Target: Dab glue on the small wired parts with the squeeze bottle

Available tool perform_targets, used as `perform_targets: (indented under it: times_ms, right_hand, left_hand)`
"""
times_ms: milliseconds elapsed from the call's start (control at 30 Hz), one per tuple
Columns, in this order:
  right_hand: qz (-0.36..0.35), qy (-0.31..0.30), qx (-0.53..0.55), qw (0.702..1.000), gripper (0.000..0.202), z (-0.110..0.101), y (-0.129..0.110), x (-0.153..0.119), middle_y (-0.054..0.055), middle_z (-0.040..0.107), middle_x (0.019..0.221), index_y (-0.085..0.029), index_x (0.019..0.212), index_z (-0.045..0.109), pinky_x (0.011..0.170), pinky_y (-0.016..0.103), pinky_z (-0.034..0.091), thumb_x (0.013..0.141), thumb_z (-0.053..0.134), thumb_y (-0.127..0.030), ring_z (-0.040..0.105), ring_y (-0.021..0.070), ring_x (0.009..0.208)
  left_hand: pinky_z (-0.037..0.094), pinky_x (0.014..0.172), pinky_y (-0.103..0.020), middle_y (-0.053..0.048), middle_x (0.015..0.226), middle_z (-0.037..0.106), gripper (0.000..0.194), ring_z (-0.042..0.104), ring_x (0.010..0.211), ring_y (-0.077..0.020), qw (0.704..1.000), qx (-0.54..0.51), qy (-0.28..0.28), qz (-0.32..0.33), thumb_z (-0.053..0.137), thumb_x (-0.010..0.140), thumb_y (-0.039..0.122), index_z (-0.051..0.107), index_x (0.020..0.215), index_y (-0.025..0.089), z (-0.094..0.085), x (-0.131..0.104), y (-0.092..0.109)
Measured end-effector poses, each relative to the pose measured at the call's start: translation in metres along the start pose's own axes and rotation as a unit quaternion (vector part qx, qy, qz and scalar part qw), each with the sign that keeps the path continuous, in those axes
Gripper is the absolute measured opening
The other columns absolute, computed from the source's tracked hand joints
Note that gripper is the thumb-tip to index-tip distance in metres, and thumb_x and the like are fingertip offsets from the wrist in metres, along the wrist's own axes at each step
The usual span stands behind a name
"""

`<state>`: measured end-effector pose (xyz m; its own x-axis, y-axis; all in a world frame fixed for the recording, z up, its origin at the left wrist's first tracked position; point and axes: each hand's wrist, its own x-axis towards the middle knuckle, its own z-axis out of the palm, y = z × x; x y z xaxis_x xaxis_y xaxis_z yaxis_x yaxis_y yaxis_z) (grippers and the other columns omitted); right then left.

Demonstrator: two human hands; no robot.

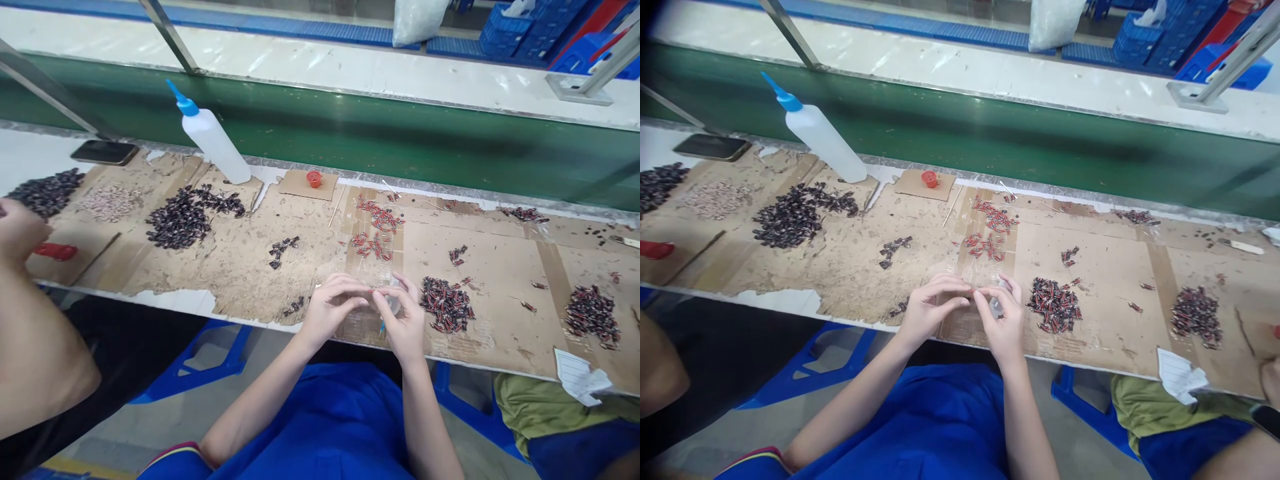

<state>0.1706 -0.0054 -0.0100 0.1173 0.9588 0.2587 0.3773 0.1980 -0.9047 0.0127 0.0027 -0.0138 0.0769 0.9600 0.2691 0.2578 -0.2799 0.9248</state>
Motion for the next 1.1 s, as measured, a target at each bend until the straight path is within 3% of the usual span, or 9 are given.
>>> perform_targets:
  times_ms: [100, 233, 367, 500, 633, 867, 1100]
  right_hand:
    - [0.020, 0.049, -0.001, 0.999, 0.012, -0.006, 0.001, 0.000, 0.006, 0.073, 0.082, -0.024, 0.077, 0.071, 0.099, 0.048, 0.043, 0.082, 0.065, -0.032, 0.057, 0.0252, 0.112]
    - [0.042, 0.069, 0.018, 0.997, 0.010, -0.012, -0.004, -0.003, 0.006, 0.074, 0.083, -0.023, 0.073, 0.070, 0.098, 0.050, 0.044, 0.079, 0.069, -0.031, 0.061, 0.0247, 0.105]
    - [0.089, 0.025, 0.067, 0.994, 0.013, -0.011, -0.014, -0.011, 0.008, 0.074, 0.088, -0.021, 0.071, 0.068, 0.090, 0.045, 0.051, 0.078, 0.069, -0.031, 0.068, 0.0232, 0.092]
    - [0.119, -0.011, 0.084, 0.989, 0.013, -0.007, -0.022, -0.014, 0.009, 0.075, 0.089, -0.020, 0.070, 0.068, 0.089, 0.044, 0.053, 0.077, 0.068, -0.031, 0.070, 0.0234, 0.089]
    - [0.117, -0.032, 0.089, 0.989, 0.012, -0.006, -0.027, -0.013, 0.008, 0.075, 0.086, -0.020, 0.069, 0.068, 0.084, 0.040, 0.055, 0.076, 0.067, -0.030, 0.071, 0.0225, 0.086]
    - [0.106, -0.051, 0.069, 0.991, 0.010, -0.007, -0.031, -0.015, 0.006, 0.074, 0.078, -0.020, 0.071, 0.070, 0.076, 0.035, 0.057, 0.076, 0.067, -0.027, 0.071, 0.0202, 0.077]
    - [0.080, -0.042, 0.085, 0.992, 0.007, -0.007, -0.036, -0.016, 0.005, 0.074, 0.080, -0.021, 0.073, 0.072, 0.074, 0.032, 0.059, 0.078, 0.068, -0.024, 0.071, 0.0194, 0.078]
  left_hand:
    - [0.043, 0.094, -0.044, -0.007, 0.098, 0.074, 0.019, 0.061, 0.101, -0.0247, 0.991, 0.131, -0.020, -0.010, 0.074, 0.079, 0.026, 0.073, 0.098, 0.024, -0.004, -0.007, -0.011]
    - [0.040, 0.093, -0.046, -0.005, 0.104, 0.073, 0.013, 0.056, 0.110, -0.0262, 0.970, 0.238, -0.045, -0.025, 0.068, 0.082, 0.015, 0.074, 0.088, 0.025, -0.002, -0.013, -0.023]
    - [0.044, 0.091, -0.043, -0.005, 0.096, 0.074, 0.014, 0.060, 0.105, -0.0243, 0.980, 0.194, -0.044, -0.011, 0.061, 0.087, 0.015, 0.072, 0.086, 0.023, -0.002, -0.010, -0.018]
    - [0.049, 0.083, -0.036, -0.005, 0.091, 0.074, 0.016, 0.065, 0.090, -0.0205, 0.992, 0.111, -0.053, 0.004, 0.055, 0.091, 0.019, 0.071, 0.094, 0.022, -0.010, -0.007, 0.005]
    - [0.049, 0.084, -0.037, -0.005, 0.092, 0.075, 0.020, 0.064, 0.093, -0.0213, 0.992, 0.104, -0.068, 0.029, 0.053, 0.093, 0.022, 0.072, 0.099, 0.024, -0.015, -0.008, 0.022]
    - [0.047, 0.086, -0.038, -0.006, 0.090, 0.075, 0.021, 0.062, 0.095, -0.0224, 0.986, 0.140, -0.074, 0.047, 0.052, 0.094, 0.021, 0.073, 0.096, 0.024, -0.017, -0.014, 0.025]
    - [0.052, 0.078, -0.033, -0.006, 0.086, 0.073, 0.018, 0.062, 0.085, -0.0194, 0.993, 0.079, -0.065, 0.059, 0.053, 0.092, 0.017, 0.070, 0.094, 0.020, -0.016, -0.012, 0.034]
